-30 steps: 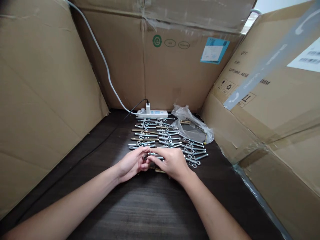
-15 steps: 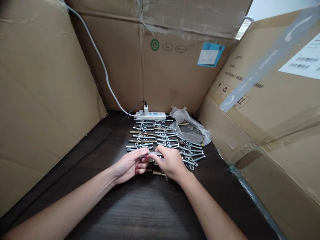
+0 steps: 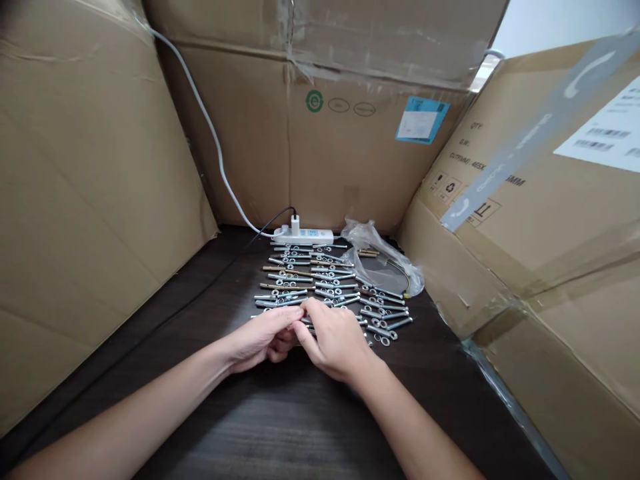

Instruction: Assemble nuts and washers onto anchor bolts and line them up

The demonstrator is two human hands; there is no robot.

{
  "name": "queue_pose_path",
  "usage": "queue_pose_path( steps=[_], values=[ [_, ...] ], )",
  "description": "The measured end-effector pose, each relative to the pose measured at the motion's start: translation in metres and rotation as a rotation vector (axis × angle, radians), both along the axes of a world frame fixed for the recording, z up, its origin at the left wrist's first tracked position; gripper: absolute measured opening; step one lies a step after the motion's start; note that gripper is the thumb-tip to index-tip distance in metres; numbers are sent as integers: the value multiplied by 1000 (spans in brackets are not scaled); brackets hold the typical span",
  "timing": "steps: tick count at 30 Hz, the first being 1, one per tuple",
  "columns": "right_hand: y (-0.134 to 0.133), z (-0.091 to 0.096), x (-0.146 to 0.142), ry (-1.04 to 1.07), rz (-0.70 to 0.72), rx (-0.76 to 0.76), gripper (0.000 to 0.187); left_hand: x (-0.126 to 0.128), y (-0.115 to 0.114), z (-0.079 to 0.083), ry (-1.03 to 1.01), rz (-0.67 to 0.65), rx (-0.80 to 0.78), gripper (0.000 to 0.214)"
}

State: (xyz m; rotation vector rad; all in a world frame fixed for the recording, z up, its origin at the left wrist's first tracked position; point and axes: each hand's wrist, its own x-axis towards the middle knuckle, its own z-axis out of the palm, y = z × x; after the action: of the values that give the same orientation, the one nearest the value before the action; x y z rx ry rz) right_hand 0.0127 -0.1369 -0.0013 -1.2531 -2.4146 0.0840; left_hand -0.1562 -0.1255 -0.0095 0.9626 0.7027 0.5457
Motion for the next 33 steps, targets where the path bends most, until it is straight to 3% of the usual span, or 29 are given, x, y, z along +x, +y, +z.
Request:
queue_pose_path(
  steps=[4,8,12,16,20,25,29,33],
  values=[
    [-1,1,-5,-12,4,-11,21,-1,1,0,85,-3,96,36],
    [-1,7,4,-37,-59,26,24,-6,6,7,314,36,377,36],
    [-13,3,49,-26,-201,72,18,-10,10,11,453,113,610,31],
    [-35,-18,103,22,-290,28,22,-5,7,3,559,106,811,25],
    [-48,-36,131,25,-317,-16,23,15,-4,1,742,-9,1077,20],
    [-43,-45,144,110,-364,-81,29,59,-8,9,861,-192,1353,20],
    [-41,-49,149,152,-353,-101,29,90,-7,8,945,-279,1443,18],
    [-41,-50,151,169,-350,-110,30,105,-8,4,997,-328,1494,16]
  ],
)
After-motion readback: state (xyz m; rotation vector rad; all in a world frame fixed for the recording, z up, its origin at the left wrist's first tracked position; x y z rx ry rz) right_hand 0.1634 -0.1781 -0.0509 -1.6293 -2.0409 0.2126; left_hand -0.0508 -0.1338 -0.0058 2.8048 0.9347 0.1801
